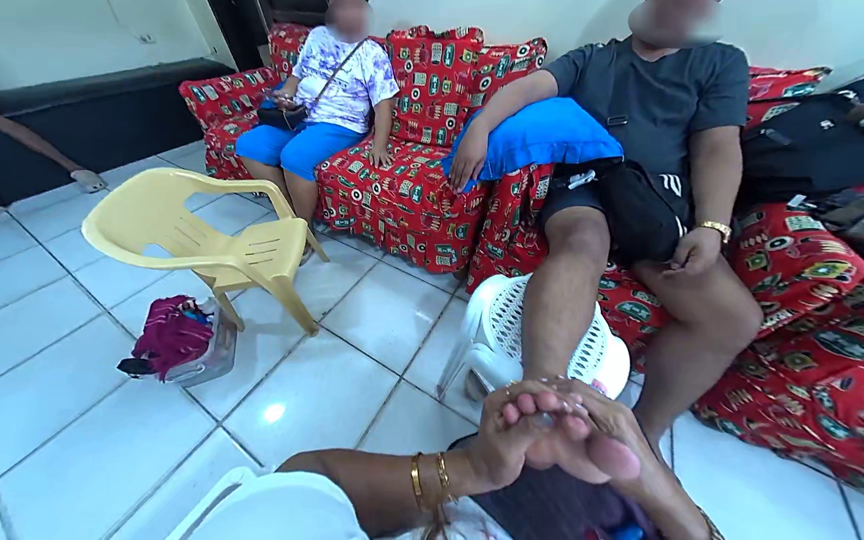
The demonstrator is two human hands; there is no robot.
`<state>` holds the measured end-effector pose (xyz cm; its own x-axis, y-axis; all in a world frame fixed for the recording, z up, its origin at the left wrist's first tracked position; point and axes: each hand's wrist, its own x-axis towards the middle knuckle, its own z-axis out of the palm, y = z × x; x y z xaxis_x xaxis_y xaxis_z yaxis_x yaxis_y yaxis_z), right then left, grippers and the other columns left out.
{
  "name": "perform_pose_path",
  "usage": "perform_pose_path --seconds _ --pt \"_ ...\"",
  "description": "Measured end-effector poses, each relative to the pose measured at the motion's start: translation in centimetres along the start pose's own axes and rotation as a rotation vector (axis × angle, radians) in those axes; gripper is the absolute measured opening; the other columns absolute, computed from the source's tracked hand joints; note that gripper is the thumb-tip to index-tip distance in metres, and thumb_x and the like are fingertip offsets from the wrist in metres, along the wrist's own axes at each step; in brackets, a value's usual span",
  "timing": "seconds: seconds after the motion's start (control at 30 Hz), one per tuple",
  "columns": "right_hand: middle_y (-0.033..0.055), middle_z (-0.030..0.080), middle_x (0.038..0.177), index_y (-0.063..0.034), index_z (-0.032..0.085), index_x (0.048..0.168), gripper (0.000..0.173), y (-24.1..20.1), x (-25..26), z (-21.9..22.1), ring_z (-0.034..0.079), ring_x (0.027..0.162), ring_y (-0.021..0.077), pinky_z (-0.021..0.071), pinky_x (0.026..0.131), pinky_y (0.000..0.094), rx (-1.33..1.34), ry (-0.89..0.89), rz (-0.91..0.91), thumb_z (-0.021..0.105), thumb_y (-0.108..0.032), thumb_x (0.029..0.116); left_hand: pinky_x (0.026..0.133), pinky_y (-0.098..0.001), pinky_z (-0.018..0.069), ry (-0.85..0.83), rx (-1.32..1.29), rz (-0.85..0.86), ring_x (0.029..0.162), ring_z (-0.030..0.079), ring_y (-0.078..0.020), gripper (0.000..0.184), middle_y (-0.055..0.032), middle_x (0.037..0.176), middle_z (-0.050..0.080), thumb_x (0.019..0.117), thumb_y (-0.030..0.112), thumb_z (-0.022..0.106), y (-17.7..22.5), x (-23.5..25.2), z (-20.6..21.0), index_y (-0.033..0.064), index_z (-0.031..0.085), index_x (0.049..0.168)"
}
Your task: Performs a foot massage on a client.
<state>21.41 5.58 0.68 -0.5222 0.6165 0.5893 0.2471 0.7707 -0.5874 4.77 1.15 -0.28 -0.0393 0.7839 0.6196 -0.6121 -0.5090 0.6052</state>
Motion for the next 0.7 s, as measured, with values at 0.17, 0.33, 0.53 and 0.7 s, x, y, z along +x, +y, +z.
perform_pose_path --seconds 0.17,0.33,0.53,0.7 --pt "0.0104 0.073 0.09 0.0015 0.073 0.094 0.069 -2.1 -0.4 0.3 0.069 0.09 0.0077 0.0544 0.084 0.0216 -0.109 0.089 0.057 0.05 -0.063 0.0958 0.105 -0.0258 0.0475 0.084 0.077 -0.028 0.117 0.062 -0.0042 0.022 0.0064 0.114 0.071 0.1016 0.029 0.058 0.6 -0.7 1.1 0.0141 0.073 0.104" --pt "0.0125 0.072 0.092 0.0036 0.072 0.093 0.068 -3.9 -1.1 0.5 0.068 0.093 0.0074 0.0527 0.088 0.0197 -0.143 0.159 0.075 0.05 -0.061 0.0978 0.109 -0.0276 0.0443 0.108 0.148 -0.111 0.122 0.059 -0.0091 0.028 -0.0057 0.117 0.069 0.0999 0.021 0.053 0.9 -1.4 1.6 -0.0023 0.069 0.101" --pt "0.0159 0.074 0.099 0.0072 0.074 0.099 0.042 -6.3 -2.0 0.7 0.07 0.098 0.0172 0.0546 0.092 0.0326 -0.151 0.192 0.162 0.076 -0.031 0.0819 0.106 -0.0337 0.0469 0.13 0.245 -0.271 0.119 0.061 -0.0129 0.03 -0.01 0.116 0.07 0.094 0.012 0.045 1.5 -2.0 1.7 -0.0051 0.067 0.104" --pt "0.0111 0.073 0.099 0.0046 0.072 0.097 0.042 -6.5 -2.9 1.1 0.068 0.099 0.0132 0.0536 0.092 0.0287 -0.068 0.24 0.143 0.087 -0.019 0.066 0.104 -0.034 0.0492 0.041 0.236 -0.289 0.123 0.059 -0.0124 0.031 -0.0035 0.128 0.066 0.101 0.021 0.043 0.9 -2.6 1.0 0.0055 0.068 0.113"
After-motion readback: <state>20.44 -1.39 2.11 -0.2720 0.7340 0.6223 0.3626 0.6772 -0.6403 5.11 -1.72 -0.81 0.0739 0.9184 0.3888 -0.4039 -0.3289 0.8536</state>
